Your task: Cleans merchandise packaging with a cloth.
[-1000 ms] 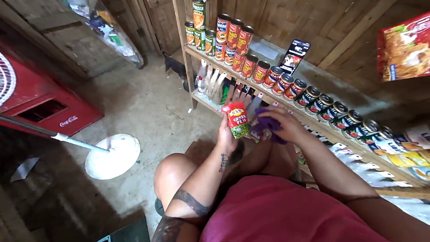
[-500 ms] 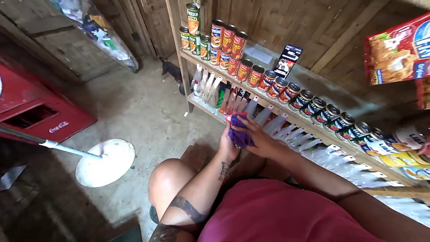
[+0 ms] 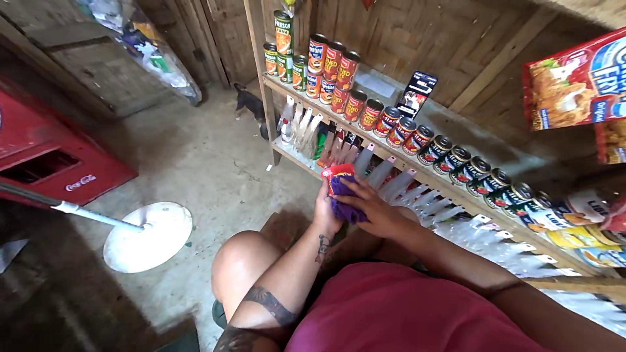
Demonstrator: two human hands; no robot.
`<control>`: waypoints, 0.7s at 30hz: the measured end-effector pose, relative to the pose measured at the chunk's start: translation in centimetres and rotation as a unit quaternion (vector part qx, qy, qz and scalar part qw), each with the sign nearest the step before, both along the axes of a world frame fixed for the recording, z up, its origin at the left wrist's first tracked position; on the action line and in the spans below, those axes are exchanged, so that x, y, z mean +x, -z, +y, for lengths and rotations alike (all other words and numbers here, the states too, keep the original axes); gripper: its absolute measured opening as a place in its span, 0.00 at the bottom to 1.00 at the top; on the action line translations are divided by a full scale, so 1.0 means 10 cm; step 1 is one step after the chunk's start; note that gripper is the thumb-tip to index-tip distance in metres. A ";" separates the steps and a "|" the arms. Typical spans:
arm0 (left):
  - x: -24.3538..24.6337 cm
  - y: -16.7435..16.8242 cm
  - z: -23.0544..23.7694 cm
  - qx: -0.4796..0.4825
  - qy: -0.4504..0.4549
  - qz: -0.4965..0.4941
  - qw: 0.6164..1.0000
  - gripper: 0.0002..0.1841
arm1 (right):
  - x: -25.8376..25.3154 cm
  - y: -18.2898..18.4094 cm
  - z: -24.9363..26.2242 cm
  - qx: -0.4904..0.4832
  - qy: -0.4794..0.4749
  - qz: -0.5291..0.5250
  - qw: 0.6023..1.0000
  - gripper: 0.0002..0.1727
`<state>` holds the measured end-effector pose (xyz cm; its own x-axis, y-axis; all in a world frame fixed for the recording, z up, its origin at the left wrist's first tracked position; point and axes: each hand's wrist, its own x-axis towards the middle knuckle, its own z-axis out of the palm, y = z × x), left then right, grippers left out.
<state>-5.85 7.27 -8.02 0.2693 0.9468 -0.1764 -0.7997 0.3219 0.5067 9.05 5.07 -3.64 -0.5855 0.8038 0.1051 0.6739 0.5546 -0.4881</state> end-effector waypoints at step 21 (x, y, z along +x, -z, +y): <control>-0.07 -0.06 0.04 -0.026 -0.048 0.017 0.998 0.32 | 0.00 0.12 -0.04 0.022 -0.035 0.039 0.998 0.32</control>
<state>-6.59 7.64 -7.46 0.1699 0.9573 -0.2338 -0.8109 0.2706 0.5189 9.06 4.68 -4.80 -0.6289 0.7547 0.1870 0.5929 0.6211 -0.5125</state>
